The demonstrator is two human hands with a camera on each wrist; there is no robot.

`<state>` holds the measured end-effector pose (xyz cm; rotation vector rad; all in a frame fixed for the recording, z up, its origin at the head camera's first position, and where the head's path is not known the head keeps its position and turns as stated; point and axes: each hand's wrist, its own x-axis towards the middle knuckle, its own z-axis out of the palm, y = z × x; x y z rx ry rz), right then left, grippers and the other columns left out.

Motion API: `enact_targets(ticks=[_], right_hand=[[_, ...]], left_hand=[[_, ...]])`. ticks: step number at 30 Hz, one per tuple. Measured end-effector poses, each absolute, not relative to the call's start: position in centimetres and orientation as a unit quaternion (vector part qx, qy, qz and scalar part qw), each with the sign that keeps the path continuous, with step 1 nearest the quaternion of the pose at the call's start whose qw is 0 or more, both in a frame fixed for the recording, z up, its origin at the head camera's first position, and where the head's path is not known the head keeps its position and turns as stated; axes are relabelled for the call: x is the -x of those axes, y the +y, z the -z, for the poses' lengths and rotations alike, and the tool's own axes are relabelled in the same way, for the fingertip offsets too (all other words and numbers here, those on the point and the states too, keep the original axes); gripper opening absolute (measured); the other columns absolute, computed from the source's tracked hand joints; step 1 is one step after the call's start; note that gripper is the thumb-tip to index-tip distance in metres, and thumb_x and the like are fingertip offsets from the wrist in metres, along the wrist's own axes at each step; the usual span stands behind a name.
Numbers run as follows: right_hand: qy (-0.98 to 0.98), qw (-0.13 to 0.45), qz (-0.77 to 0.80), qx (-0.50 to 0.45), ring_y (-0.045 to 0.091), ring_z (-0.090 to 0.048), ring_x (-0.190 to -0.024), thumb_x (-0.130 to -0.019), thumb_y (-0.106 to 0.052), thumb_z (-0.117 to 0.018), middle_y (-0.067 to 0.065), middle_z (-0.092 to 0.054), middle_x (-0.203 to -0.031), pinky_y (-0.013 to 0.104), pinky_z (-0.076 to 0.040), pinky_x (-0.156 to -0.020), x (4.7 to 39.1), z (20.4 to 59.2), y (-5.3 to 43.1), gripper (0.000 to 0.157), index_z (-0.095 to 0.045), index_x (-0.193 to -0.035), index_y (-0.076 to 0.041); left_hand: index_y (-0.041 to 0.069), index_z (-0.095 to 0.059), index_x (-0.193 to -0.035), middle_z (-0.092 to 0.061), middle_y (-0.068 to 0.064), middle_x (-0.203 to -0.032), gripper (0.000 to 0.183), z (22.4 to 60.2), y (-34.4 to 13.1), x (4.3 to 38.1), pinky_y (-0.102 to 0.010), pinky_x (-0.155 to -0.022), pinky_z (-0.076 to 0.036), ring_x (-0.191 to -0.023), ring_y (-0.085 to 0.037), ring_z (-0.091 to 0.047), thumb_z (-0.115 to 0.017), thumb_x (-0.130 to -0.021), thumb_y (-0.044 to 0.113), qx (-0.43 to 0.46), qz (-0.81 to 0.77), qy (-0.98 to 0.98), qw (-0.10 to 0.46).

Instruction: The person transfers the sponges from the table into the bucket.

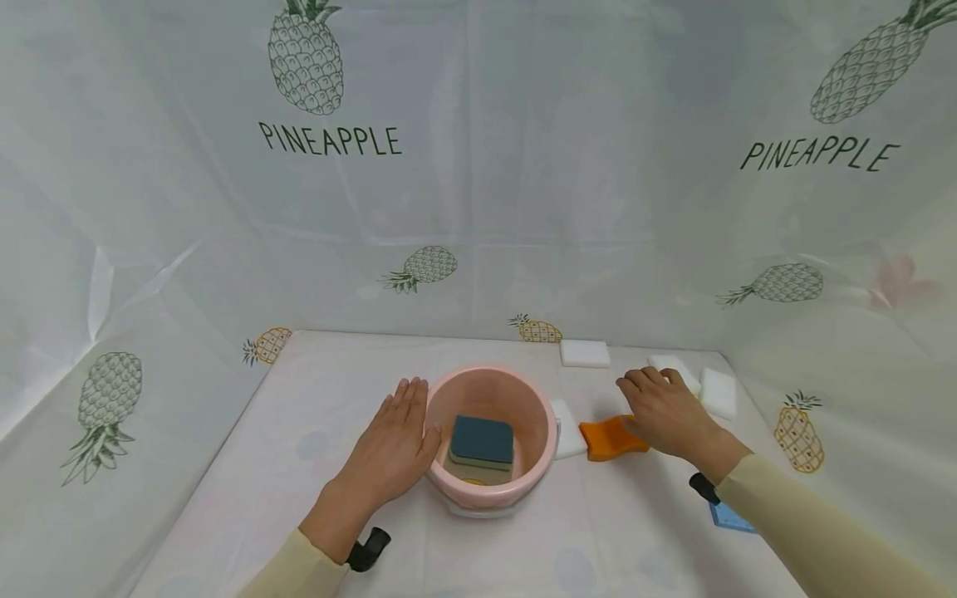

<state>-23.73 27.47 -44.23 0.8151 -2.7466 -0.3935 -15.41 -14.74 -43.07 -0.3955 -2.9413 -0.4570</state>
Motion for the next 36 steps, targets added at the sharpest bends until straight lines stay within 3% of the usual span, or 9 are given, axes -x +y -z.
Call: enact_targets(ticks=[13, 29, 36], right_hand=[[-0.942, 0.101, 0.120, -0.295, 0.033, -0.055, -0.112, -0.063, -0.044, -0.089, 0.011, -0.062, -0.121, 0.058, -0.047, -0.093, 23.3, 46.9, 28.6, 0.075, -0.062, -0.122, -0.006], [-0.951, 0.053, 0.099, -0.288, 0.035, -0.052, -0.123, -0.073, -0.038, -0.081, 0.012, -0.061, -0.129, 0.066, -0.039, -0.102, 23.3, 49.1, 29.5, 0.068, -0.058, -0.130, -0.008], [-0.953, 0.042, 0.090, -0.286, 0.035, -0.054, -0.121, -0.075, -0.033, -0.082, 0.011, -0.064, -0.123, 0.067, -0.039, -0.102, 23.2, 49.0, 29.7, 0.062, -0.059, -0.128, -0.008]], left_hand=[[-0.002, -0.024, -0.153, -0.026, -0.018, -0.159, 0.065, 43.0, -14.8, 15.4, -0.051, -0.120, -0.024, -0.150, -0.032, -0.020, -0.040, -0.103, 0.037, 0.134, 0.150, -0.977, 0.065], [-0.003, -0.024, -0.153, -0.027, -0.019, -0.159, 0.066, 43.0, -14.7, 15.3, -0.051, -0.120, -0.024, -0.150, -0.033, -0.020, -0.041, -0.103, 0.038, 0.131, 0.150, -0.978, 0.066], [-0.002, -0.024, -0.153, -0.027, -0.018, -0.159, 0.066, 43.1, -14.7, 15.4, -0.050, -0.120, -0.024, -0.150, -0.032, -0.021, -0.041, -0.103, 0.038, 0.130, 0.150, -0.978, 0.068]])
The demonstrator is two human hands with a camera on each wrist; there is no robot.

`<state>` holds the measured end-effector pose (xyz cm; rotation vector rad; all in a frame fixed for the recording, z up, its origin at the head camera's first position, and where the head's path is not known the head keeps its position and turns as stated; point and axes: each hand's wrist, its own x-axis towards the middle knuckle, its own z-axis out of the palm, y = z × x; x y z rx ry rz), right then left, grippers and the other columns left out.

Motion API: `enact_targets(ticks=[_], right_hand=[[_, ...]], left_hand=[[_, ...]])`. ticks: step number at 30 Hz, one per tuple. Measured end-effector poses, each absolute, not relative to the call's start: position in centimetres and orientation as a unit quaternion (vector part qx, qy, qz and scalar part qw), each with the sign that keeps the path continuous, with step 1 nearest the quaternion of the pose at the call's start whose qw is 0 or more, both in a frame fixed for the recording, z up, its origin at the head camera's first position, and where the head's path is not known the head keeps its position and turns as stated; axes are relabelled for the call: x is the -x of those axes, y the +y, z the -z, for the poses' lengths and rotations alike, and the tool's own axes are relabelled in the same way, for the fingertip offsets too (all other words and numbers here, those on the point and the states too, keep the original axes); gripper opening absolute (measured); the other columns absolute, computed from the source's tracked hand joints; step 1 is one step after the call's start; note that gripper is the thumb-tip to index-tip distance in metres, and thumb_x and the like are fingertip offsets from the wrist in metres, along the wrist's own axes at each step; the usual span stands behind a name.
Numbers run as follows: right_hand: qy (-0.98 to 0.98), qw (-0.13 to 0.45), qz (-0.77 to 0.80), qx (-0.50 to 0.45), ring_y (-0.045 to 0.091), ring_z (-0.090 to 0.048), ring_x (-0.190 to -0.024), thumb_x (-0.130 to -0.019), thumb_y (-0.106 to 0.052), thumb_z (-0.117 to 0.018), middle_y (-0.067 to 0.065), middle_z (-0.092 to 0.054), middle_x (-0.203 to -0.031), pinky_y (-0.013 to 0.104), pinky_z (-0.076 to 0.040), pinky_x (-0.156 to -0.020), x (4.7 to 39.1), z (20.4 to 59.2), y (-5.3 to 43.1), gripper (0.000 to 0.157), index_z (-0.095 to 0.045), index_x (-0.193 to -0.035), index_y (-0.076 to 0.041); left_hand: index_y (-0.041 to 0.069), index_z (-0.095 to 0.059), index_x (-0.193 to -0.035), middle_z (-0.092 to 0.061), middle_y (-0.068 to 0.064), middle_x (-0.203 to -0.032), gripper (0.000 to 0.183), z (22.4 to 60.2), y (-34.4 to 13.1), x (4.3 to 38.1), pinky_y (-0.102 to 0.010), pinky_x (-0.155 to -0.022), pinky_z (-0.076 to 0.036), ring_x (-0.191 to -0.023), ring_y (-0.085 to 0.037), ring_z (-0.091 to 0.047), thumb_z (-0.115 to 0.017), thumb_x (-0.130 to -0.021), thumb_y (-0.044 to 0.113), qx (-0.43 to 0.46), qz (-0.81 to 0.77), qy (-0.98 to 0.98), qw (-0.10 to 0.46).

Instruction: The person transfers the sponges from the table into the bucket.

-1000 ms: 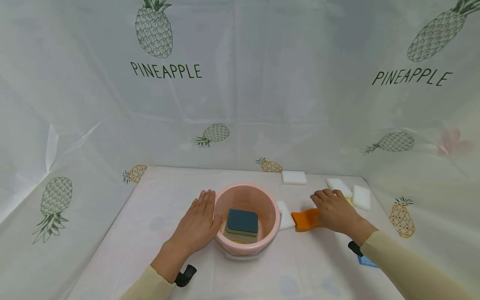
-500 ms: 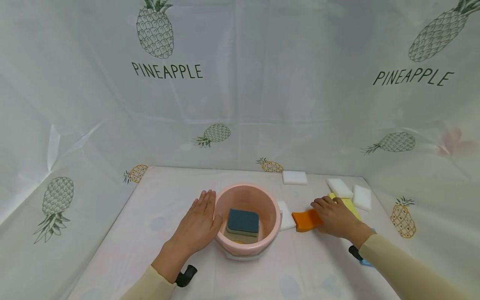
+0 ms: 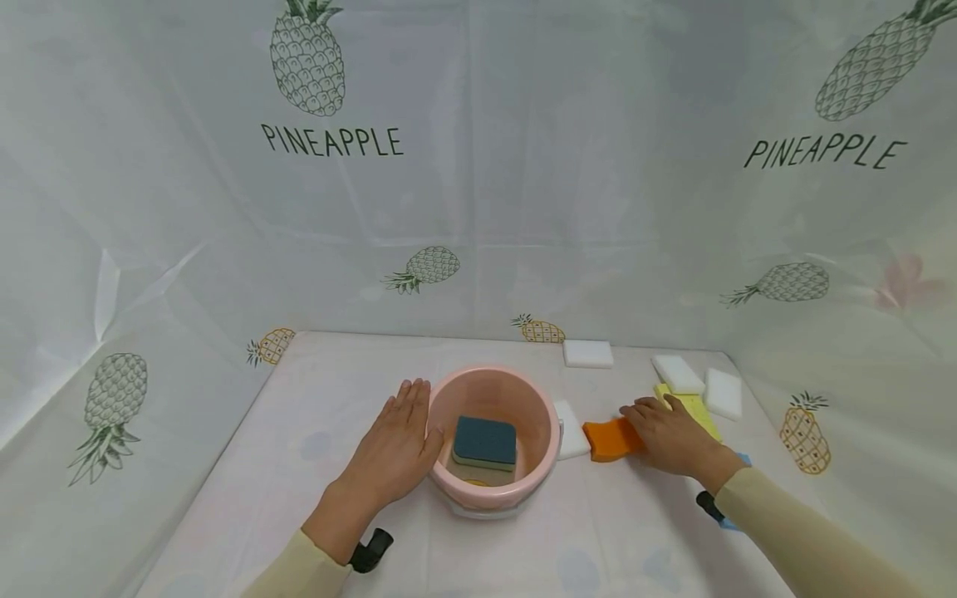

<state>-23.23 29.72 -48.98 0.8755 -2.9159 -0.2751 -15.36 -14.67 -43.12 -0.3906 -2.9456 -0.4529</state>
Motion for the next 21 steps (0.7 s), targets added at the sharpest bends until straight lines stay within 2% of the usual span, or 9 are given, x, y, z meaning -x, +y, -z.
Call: enact_targets(ticks=[8, 14, 21], right_hand=[[-0.951, 0.081, 0.085, -0.286, 0.031, -0.055, -0.106, -0.071, -0.037, -0.084, 0.007, -0.064, -0.111, 0.056, -0.047, -0.090, 23.9, 48.1, 30.0, 0.055, -0.063, -0.113, -0.009], [-0.947, 0.118, 0.103, -0.282, 0.029, -0.050, -0.096, -0.071, -0.045, -0.080, 0.008, -0.060, -0.104, 0.045, -0.044, -0.080, 24.3, 47.5, 30.3, 0.055, -0.060, -0.108, -0.009], [-0.932, 0.179, 0.107, -0.297, 0.030, -0.050, -0.090, -0.071, -0.047, -0.075, 0.010, -0.059, -0.099, 0.043, -0.041, -0.075, 24.9, 46.6, 30.1, 0.057, -0.058, -0.105, -0.005]], left_hand=[[-0.002, -0.024, -0.153, -0.027, -0.017, -0.159, 0.066, 43.1, -14.6, 15.4, -0.050, -0.120, -0.024, -0.150, -0.032, -0.020, -0.040, -0.103, 0.039, 0.129, 0.146, -0.978, 0.070], [-0.002, -0.023, -0.153, -0.026, -0.017, -0.160, 0.067, 43.1, -14.6, 15.4, -0.050, -0.121, -0.024, -0.150, -0.032, -0.020, -0.040, -0.103, 0.039, 0.129, 0.144, -0.979, 0.067], [-0.003, -0.025, -0.152, -0.027, -0.019, -0.159, 0.066, 43.1, -14.7, 15.4, -0.050, -0.120, -0.025, -0.150, -0.033, -0.021, -0.041, -0.103, 0.039, 0.130, 0.142, -0.979, 0.067]])
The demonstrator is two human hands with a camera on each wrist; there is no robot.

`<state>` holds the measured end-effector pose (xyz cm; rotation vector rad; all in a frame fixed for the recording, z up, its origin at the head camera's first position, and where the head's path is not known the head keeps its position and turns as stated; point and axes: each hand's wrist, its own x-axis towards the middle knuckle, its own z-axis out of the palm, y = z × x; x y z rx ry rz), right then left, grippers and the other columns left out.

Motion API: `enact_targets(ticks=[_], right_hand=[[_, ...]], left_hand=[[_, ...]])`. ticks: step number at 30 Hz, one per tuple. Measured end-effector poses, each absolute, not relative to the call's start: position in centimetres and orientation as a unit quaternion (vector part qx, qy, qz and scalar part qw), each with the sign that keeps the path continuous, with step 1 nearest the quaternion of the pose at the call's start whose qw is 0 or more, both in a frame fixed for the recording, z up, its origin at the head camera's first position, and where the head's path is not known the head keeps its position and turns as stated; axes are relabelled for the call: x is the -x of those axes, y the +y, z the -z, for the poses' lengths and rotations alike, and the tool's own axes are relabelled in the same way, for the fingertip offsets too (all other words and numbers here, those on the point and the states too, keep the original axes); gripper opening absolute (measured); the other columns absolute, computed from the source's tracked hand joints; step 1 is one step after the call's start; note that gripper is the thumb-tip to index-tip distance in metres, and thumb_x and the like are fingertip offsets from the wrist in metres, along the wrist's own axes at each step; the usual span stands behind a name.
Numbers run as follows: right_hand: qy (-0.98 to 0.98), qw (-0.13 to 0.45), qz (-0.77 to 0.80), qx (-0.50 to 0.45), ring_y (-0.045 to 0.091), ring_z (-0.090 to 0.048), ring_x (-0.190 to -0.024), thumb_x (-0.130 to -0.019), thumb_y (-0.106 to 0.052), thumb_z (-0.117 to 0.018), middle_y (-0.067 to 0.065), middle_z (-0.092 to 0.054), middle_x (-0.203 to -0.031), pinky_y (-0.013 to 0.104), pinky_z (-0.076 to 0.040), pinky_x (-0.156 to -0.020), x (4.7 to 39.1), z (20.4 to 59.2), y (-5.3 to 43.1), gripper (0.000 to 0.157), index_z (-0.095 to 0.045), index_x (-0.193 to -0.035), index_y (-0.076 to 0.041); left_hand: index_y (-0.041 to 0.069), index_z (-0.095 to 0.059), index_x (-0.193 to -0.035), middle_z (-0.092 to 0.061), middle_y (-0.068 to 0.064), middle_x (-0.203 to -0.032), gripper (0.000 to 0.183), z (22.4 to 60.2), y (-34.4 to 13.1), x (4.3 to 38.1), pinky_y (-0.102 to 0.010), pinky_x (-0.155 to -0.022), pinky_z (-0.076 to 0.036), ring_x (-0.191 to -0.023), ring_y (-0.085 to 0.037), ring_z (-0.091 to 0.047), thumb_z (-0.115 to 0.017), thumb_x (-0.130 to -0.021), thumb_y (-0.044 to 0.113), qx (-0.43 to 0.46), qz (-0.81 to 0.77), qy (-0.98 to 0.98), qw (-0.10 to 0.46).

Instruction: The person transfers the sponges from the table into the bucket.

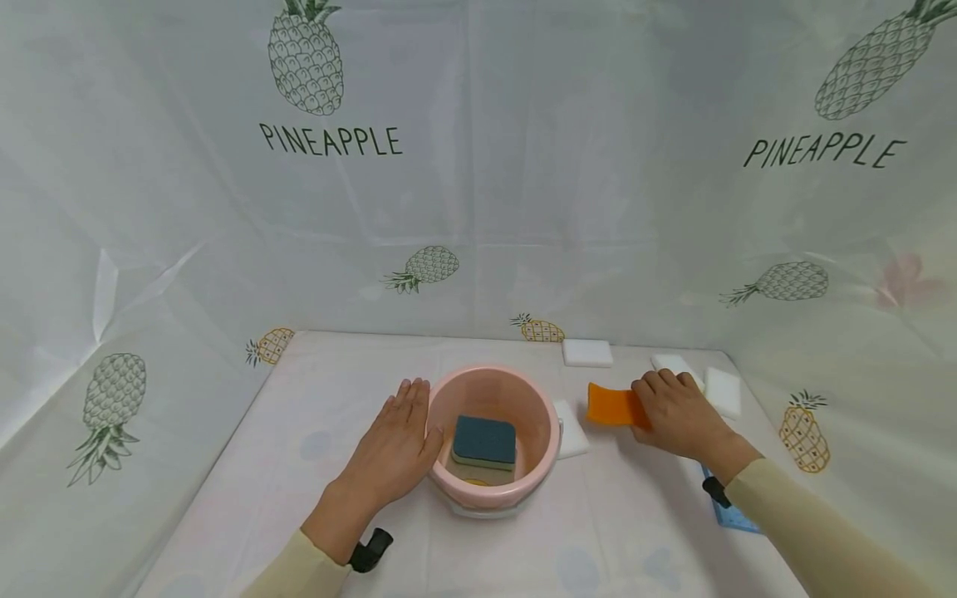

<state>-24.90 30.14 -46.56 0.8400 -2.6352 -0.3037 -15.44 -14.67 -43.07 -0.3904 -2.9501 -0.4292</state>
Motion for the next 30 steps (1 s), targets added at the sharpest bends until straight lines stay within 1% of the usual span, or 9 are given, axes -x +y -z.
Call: enact_targets(ticks=[5, 10, 14, 21, 30], right_hand=[[-0.922, 0.211, 0.112, -0.303, 0.030, -0.051, -0.088, -0.070, -0.047, -0.074, 0.011, -0.059, -0.096, 0.043, -0.042, -0.075, 25.2, 45.5, 29.6, 0.057, -0.058, -0.104, -0.004], [-0.915, 0.241, 0.104, -0.308, 0.030, -0.050, -0.084, -0.068, -0.044, -0.077, 0.012, -0.058, -0.093, 0.043, -0.041, -0.071, 25.5, 44.3, 28.8, 0.056, -0.058, -0.101, -0.002], [-0.913, 0.254, 0.101, -0.304, 0.030, -0.050, -0.083, -0.069, -0.044, -0.076, 0.013, -0.059, -0.094, 0.044, -0.042, -0.071, 25.6, 43.1, 28.0, 0.056, -0.058, -0.102, -0.002], [-0.910, 0.264, 0.093, -0.305, 0.031, -0.050, -0.086, -0.071, -0.046, -0.073, 0.012, -0.059, -0.096, 0.044, -0.041, -0.074, 25.6, 41.0, 26.3, 0.057, -0.059, -0.106, -0.003], [-0.903, 0.281, 0.101, -0.309, 0.031, -0.051, -0.085, -0.072, -0.046, -0.072, 0.013, -0.058, -0.094, 0.044, -0.042, -0.073, 25.3, 38.7, 24.2, 0.056, -0.058, -0.104, -0.003]], left_hand=[[-0.003, -0.026, -0.152, -0.028, -0.019, -0.158, 0.066, 43.1, -14.8, 15.4, -0.050, -0.120, -0.025, -0.149, -0.033, -0.022, -0.042, -0.103, 0.038, 0.130, 0.143, -0.979, 0.070], [-0.004, -0.026, -0.152, -0.029, -0.019, -0.158, 0.066, 43.1, -14.7, 15.4, -0.051, -0.120, -0.025, -0.149, -0.034, -0.022, -0.042, -0.103, 0.037, 0.134, 0.144, -0.978, 0.074], [-0.003, -0.026, -0.152, -0.029, -0.019, -0.158, 0.066, 43.0, -14.7, 15.3, -0.051, -0.120, -0.025, -0.149, -0.034, -0.022, -0.041, -0.103, 0.038, 0.134, 0.145, -0.978, 0.072], [-0.002, -0.026, -0.152, -0.028, -0.018, -0.159, 0.066, 43.0, -14.7, 15.3, -0.050, -0.120, -0.024, -0.150, -0.033, -0.021, -0.041, -0.103, 0.038, 0.133, 0.140, -0.978, 0.073], [-0.003, -0.026, -0.152, -0.028, -0.019, -0.158, 0.065, 43.2, -14.7, 15.4, -0.050, -0.120, -0.024, -0.149, -0.033, -0.022, -0.040, -0.103, 0.038, 0.137, 0.140, -0.977, 0.079]])
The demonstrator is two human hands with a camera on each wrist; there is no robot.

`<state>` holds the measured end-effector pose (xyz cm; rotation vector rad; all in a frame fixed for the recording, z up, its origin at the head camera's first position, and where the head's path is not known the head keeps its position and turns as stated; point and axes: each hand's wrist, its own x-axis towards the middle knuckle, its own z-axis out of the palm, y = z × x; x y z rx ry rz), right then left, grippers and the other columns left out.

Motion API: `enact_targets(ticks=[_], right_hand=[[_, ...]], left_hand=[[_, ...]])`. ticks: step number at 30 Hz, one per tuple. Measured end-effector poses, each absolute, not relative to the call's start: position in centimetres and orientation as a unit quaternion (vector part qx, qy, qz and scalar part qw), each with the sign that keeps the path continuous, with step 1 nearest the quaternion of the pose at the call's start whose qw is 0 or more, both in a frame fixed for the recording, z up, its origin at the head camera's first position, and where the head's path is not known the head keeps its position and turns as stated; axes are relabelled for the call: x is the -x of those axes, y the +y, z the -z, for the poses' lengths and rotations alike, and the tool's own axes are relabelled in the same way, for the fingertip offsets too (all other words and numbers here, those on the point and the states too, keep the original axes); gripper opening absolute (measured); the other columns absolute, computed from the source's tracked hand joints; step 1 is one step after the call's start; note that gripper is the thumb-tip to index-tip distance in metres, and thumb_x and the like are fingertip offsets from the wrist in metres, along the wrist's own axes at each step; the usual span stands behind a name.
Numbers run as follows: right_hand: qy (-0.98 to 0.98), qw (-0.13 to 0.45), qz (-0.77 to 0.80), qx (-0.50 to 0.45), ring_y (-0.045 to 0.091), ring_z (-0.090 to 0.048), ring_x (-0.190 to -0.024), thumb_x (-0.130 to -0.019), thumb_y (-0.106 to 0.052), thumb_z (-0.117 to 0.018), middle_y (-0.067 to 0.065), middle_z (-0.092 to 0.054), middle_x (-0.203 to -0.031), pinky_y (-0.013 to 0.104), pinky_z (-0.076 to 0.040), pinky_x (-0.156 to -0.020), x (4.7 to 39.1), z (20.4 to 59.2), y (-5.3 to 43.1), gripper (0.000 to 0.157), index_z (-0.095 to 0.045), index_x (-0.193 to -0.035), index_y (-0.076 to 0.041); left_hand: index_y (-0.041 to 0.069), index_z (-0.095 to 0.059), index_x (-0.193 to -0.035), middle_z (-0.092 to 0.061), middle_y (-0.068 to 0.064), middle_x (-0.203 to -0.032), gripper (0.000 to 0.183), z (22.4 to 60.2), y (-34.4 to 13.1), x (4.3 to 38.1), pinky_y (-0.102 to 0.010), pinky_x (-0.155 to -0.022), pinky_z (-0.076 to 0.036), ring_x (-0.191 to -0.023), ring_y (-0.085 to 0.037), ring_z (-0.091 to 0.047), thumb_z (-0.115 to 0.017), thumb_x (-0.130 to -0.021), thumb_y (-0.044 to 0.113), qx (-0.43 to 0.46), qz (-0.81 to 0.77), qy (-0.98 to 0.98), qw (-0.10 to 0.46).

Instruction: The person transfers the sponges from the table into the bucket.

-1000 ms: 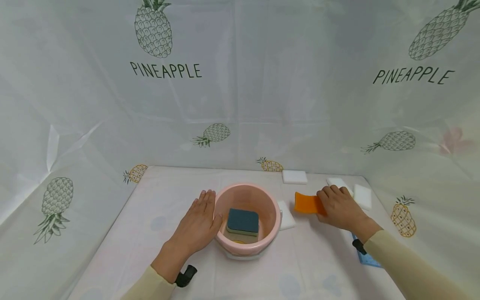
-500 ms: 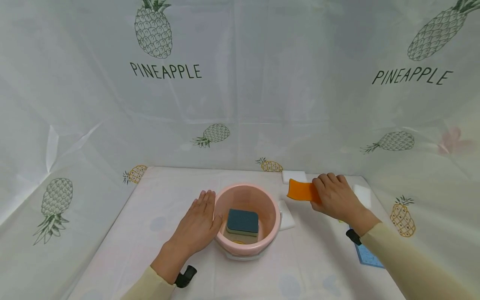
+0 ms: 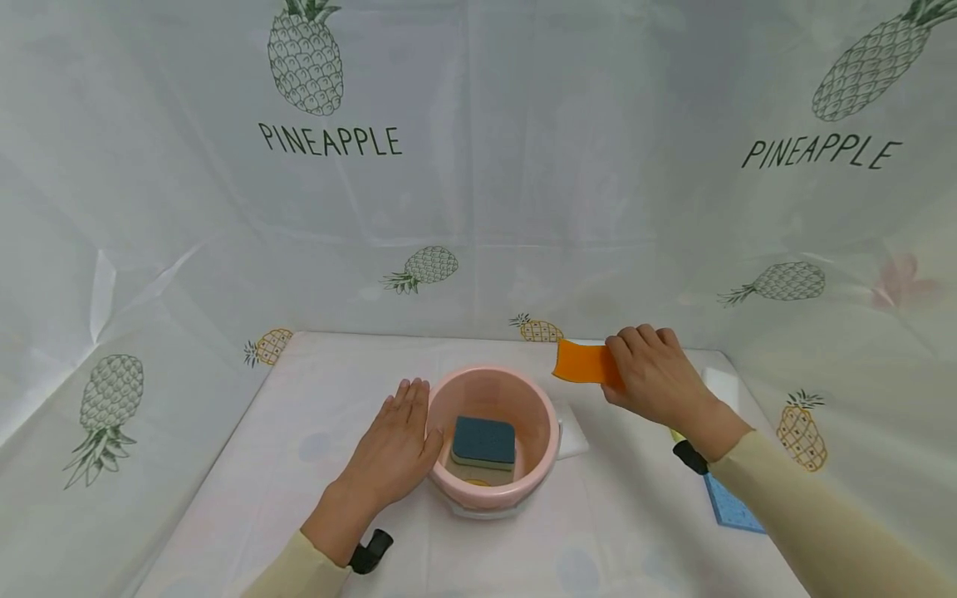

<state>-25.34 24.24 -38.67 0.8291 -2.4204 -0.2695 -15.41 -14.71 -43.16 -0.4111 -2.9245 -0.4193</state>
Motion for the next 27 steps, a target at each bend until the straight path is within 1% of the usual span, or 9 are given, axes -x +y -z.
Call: enact_targets(ticks=[7, 13, 16, 20, 24, 27], right_hand=[[-0.896, 0.307, 0.074, -0.313, 0.032, -0.051, -0.085, -0.075, -0.047, -0.069, 0.013, -0.057, -0.095, 0.045, -0.042, -0.072, 24.8, 36.5, 22.4, 0.054, -0.057, -0.104, -0.003], [-0.895, 0.301, 0.047, -0.325, 0.031, -0.052, -0.088, -0.078, -0.048, -0.068, 0.011, -0.058, -0.098, 0.045, -0.042, -0.074, 23.9, 35.5, 19.0, 0.053, -0.057, -0.106, -0.005], [-0.897, 0.284, 0.038, -0.336, 0.029, -0.051, -0.091, -0.080, -0.049, -0.066, 0.010, -0.058, -0.100, 0.044, -0.041, -0.077, 23.4, 35.6, 17.0, 0.052, -0.058, -0.107, -0.006], [-0.899, 0.254, 0.030, -0.356, 0.027, -0.049, -0.094, -0.081, -0.052, -0.065, 0.008, -0.057, -0.103, 0.042, -0.040, -0.079, 22.7, 35.9, 14.8, 0.054, -0.060, -0.111, -0.007], [-0.898, 0.228, 0.029, -0.375, 0.025, -0.046, -0.094, -0.081, -0.055, -0.065, 0.005, -0.056, -0.102, 0.040, -0.038, -0.080, 22.2, 36.7, 13.0, 0.054, -0.060, -0.111, -0.010], [-0.898, 0.210, 0.033, -0.385, 0.023, -0.044, -0.093, -0.081, -0.057, -0.064, 0.003, -0.055, -0.101, 0.039, -0.035, -0.080, 22.0, 37.4, 12.1, 0.054, -0.060, -0.111, -0.012]], left_hand=[[-0.004, -0.028, -0.151, -0.030, -0.020, -0.157, 0.065, 43.2, -14.6, 15.4, -0.051, -0.120, -0.024, -0.149, -0.034, -0.022, -0.041, -0.103, 0.038, 0.133, 0.138, -0.978, 0.083], [-0.003, -0.027, -0.152, -0.030, -0.019, -0.158, 0.065, 43.0, -14.6, 15.4, -0.051, -0.121, -0.023, -0.149, -0.033, -0.022, -0.040, -0.103, 0.038, 0.130, 0.132, -0.980, 0.079], [-0.002, -0.026, -0.152, -0.029, -0.018, -0.158, 0.066, 43.0, -14.7, 15.5, -0.050, -0.121, -0.022, -0.149, -0.033, -0.021, -0.037, -0.103, 0.040, 0.127, 0.127, -0.981, 0.074], [-0.001, -0.025, -0.153, -0.028, -0.017, -0.159, 0.066, 42.9, -14.7, 15.4, -0.050, -0.121, -0.021, -0.150, -0.032, -0.021, -0.037, -0.103, 0.041, 0.123, 0.127, -0.982, 0.066], [-0.002, -0.026, -0.153, -0.029, -0.017, -0.159, 0.067, 42.8, -14.6, 15.4, -0.050, -0.121, -0.021, -0.149, -0.033, -0.022, -0.038, -0.102, 0.041, 0.122, 0.128, -0.982, 0.066], [0.000, -0.023, -0.154, -0.026, -0.016, -0.160, 0.069, 42.8, -14.5, 15.4, -0.050, -0.122, -0.020, -0.150, -0.032, -0.020, -0.036, -0.103, 0.044, 0.117, 0.125, -0.984, 0.055]])
